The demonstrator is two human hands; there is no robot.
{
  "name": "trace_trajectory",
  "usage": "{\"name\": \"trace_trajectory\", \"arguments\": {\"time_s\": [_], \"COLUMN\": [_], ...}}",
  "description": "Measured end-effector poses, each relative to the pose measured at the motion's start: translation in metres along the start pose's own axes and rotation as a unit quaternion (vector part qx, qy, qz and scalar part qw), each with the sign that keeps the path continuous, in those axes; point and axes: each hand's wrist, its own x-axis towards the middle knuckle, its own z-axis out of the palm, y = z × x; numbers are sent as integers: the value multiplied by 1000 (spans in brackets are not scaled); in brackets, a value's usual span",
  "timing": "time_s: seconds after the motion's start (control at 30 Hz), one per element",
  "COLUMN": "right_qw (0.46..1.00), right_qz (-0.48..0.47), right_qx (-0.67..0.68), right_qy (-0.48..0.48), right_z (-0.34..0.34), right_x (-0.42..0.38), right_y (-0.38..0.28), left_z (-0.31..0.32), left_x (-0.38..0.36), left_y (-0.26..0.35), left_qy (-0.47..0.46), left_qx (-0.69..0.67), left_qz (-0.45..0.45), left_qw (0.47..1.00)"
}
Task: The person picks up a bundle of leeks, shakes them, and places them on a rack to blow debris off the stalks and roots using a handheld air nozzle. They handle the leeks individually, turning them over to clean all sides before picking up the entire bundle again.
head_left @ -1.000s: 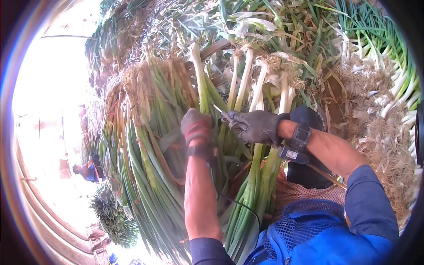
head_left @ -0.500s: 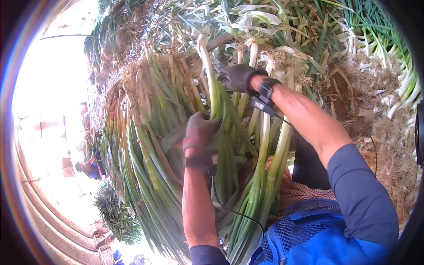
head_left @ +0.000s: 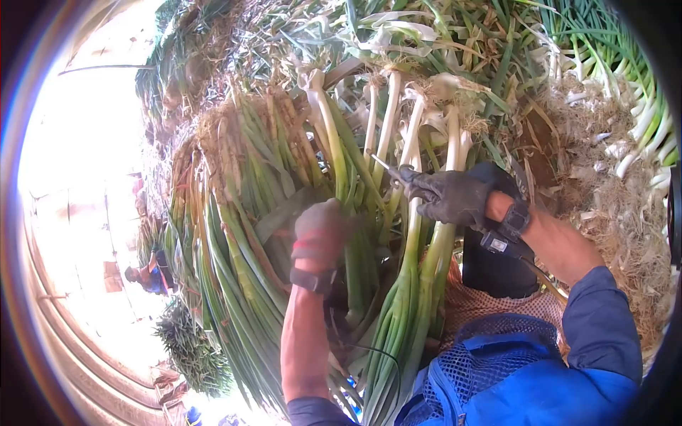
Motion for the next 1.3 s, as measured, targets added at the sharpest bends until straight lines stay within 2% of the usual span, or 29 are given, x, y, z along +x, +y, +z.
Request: {"name": "trace_trajectory", "arguments": {"time_s": [0.03, 0.1, 0.17, 0.2, 0.27, 0.33, 0.4, 0.43, 0.47, 0.53, 0.57, 0.6, 0.63, 0.67, 0.73, 0.77, 0.87, 0.9, 0.97, 1.0, 1.03, 1.1, 1.2, 1.23, 1.27, 1.3], "right_qw": [999, 1000, 1000, 999, 998, 992, 985, 980, 987, 990, 995, 996, 993, 992, 989, 998, 995, 993, 993, 991, 991, 995, 997, 997, 999, 999], "right_qz": [-29, -19, 18, 51, 61, 11, 14, 17, 51, 117, 58, -2, -63, -53, -34, -10, -18, -16, -62, -86, -101, -72, -72, -76, -42, -7], "right_qx": [-7, 4, 0, -10, 30, 124, 171, 195, 153, 69, 82, 94, 104, 115, 135, 49, 47, -59, -84, -96, -73, -51, -15, 0, 5, 9], "right_qy": [10, 8, -3, -13, -11, 21, 22, 23, 4, -34, -21, -8, 5, 17, 43, 27, -86, -99, -47, -21, -48, -54, -25, -9, -23, -38], "right_z": [1, 1, -5, -17, -13, 1, 5, 7, 4, -3, 6, 22, 30, 30, 28, 17, 4, 8, 9, 8, 4, -1, -2, 1, -1, -6], "right_x": [-4, -10, -16, -24, -27, -25, -21, -19, -17, -14, -11, -8, -5, -1, 9, 14, 17, 27, 41, 45, 47, 42, 35, 32, 27, 19], "right_y": [2, 3, -8, -26, -28, -6, -11, -14, -22, -39, -29, -12, -4, -6, -15, -26, -55, -46, -34, -30, -26, -32, -25, -21, -28, -41], "left_z": [1, 2, -22, -33, -63, -90, -107, -101, -95, -44, -14, 18, 48, 70, 90, 96, 97, 91, 77, 74, 73, 60, 43, 35, 17, -3], "left_x": [2, 14, 24, 38, 44, 56, 67, 69, 71, 74, 73, 72, 70, 70, 77, 81, 97, 96, 89, 85, 81, 60, 55, 59, 67, 74], "left_y": [-4, -14, -25, -60, -84, -95, -82, -74, -66, -42, -40, -39, -30, -20, -12, -10, -9, -10, -19, -23, -27, -23, -46, -52, -59, -63], "left_qy": [-3, -9, -34, 48, 128, 231, 314, 355, 395, 479, 436, 381, 344, 307, 371, 402, 285, 240, 142, 168, 194, 219, 195, 160, 192, 210], "left_qx": [30, 89, -142, -207, -325, -419, -545, -539, -530, -379, -242, -97, -105, -114, -45, -11, -77, -149, -290, -221, -152, -38, -199, -325, -388, -427], "left_qz": [18, 55, -10, 128, 90, 52, -49, -72, -95, -85, -33, 19, 26, 33, -27, -55, -132, -133, -135, -129, -122, -106, -63, -80, -11, 21], "left_qw": [999, 994, 989, 969, 933, 876, 776, 761, 744, 787, 866, 919, 933, 944, 927, 914, 946, 950, 937, 952, 962, 969, 958, 929, 901, 879]}}
